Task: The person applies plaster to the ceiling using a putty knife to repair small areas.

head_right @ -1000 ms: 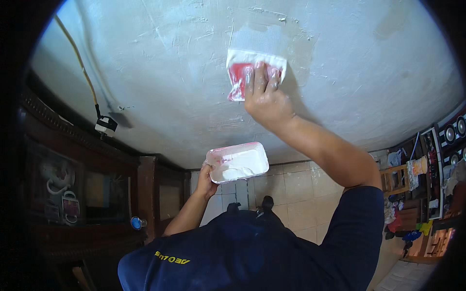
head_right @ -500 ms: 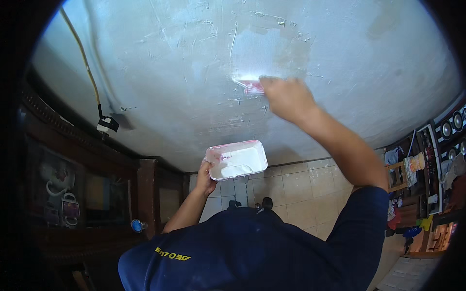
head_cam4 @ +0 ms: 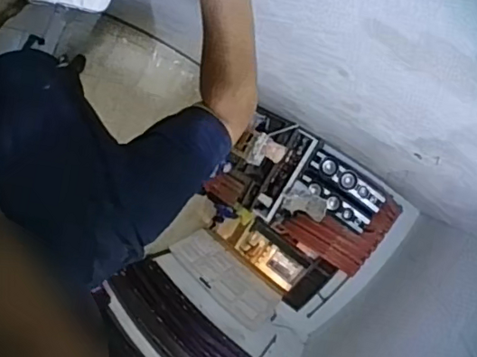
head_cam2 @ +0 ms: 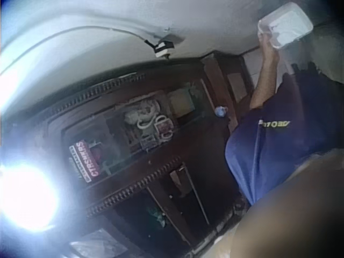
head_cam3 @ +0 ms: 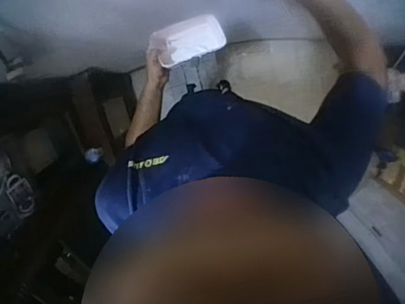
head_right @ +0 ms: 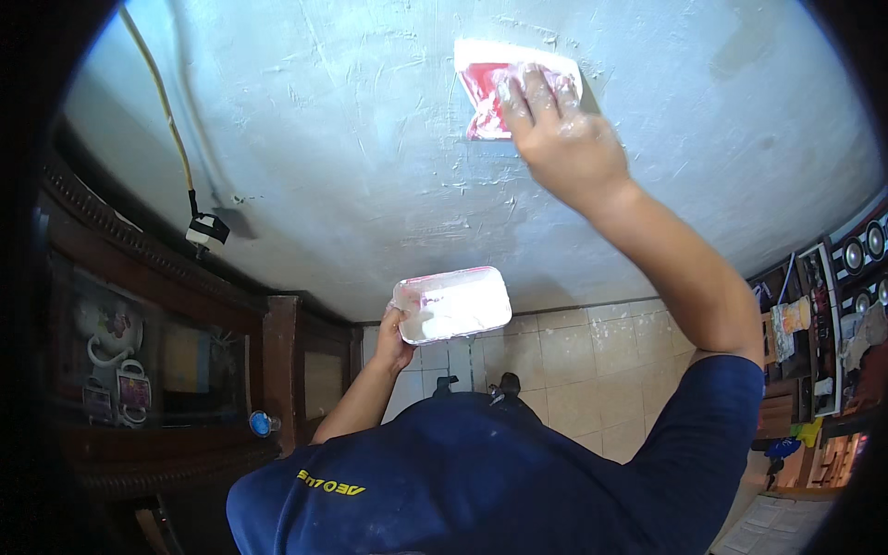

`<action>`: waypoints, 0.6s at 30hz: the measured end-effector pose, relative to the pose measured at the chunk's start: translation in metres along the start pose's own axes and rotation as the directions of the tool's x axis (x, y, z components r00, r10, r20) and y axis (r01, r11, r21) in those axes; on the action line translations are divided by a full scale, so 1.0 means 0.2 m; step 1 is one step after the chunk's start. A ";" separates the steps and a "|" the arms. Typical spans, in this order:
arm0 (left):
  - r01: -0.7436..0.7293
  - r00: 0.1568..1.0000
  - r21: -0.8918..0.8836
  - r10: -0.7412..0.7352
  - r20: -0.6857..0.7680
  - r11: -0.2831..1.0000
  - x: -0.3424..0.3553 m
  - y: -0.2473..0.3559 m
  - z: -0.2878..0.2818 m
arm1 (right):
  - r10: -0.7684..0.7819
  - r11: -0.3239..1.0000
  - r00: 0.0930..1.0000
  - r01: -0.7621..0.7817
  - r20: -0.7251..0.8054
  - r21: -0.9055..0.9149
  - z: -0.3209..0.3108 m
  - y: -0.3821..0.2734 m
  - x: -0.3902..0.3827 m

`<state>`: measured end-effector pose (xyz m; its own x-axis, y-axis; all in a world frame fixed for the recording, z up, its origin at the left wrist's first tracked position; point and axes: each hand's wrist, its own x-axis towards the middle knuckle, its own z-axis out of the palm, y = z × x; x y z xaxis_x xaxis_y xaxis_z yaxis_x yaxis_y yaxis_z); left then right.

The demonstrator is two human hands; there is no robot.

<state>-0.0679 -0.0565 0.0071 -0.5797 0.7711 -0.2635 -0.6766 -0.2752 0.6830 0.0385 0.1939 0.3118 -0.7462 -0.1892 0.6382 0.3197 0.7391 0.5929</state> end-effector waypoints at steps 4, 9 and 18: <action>0.034 0.999 0.055 -0.033 -0.013 0.998 0.01 -0.05 -0.03 | -0.005 0.983 1.000 -0.001 -0.030 -0.185 0.18 -0.15 -0.10; 0.070 0.997 0.069 -0.067 -0.048 0.995 0.00 -0.05 -0.05 | 0.022 0.993 0.996 -0.012 0.088 -0.115 0.34 -0.39 -0.30; 0.016 0.999 0.106 -0.021 0.047 0.994 -0.01 -0.01 -0.04 | 0.096 0.930 0.945 -0.197 0.313 0.311 0.18 -0.32 -0.34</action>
<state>-0.0688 -0.0629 0.0008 -0.5432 0.8027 -0.2460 -0.6342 -0.2002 0.7468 0.0473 0.1826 0.2132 -0.8572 0.0940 0.5064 0.2625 0.9257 0.2725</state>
